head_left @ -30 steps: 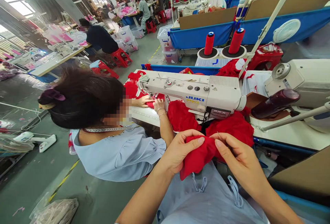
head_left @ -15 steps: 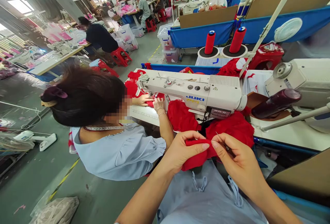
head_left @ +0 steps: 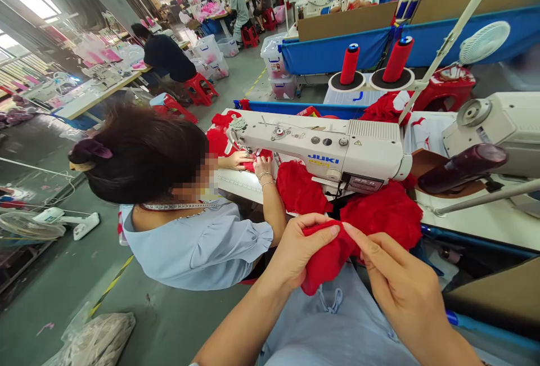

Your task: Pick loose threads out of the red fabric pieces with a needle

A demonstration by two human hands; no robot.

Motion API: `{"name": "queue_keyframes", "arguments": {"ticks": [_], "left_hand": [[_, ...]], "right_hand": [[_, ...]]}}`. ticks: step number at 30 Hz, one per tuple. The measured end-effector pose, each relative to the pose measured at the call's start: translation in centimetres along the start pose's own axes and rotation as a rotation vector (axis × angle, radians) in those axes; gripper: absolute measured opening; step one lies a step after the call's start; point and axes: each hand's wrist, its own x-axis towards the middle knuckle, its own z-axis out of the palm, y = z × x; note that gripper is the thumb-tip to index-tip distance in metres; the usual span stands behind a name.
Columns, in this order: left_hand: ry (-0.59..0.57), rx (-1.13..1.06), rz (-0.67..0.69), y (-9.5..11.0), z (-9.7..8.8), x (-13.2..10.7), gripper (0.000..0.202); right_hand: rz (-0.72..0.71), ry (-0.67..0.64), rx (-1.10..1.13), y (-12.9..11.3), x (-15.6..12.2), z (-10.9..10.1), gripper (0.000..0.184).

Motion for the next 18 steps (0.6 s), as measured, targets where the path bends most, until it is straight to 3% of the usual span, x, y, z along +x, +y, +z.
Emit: {"name": "queue_keyframes", "arguments": {"ticks": [14,18], "left_hand": [[-0.053,0.073,0.120,-0.52,-0.22,-0.41,0.021],[-0.083,0.167,0.236,-0.52,-0.31,-0.42,0.014]], "right_hand": [[0.012,-0.011,-0.001,-0.05,0.05,0.20,0.046],[0.009,-0.008,0.006,-0.26,0.25,0.09,0.046]]}}
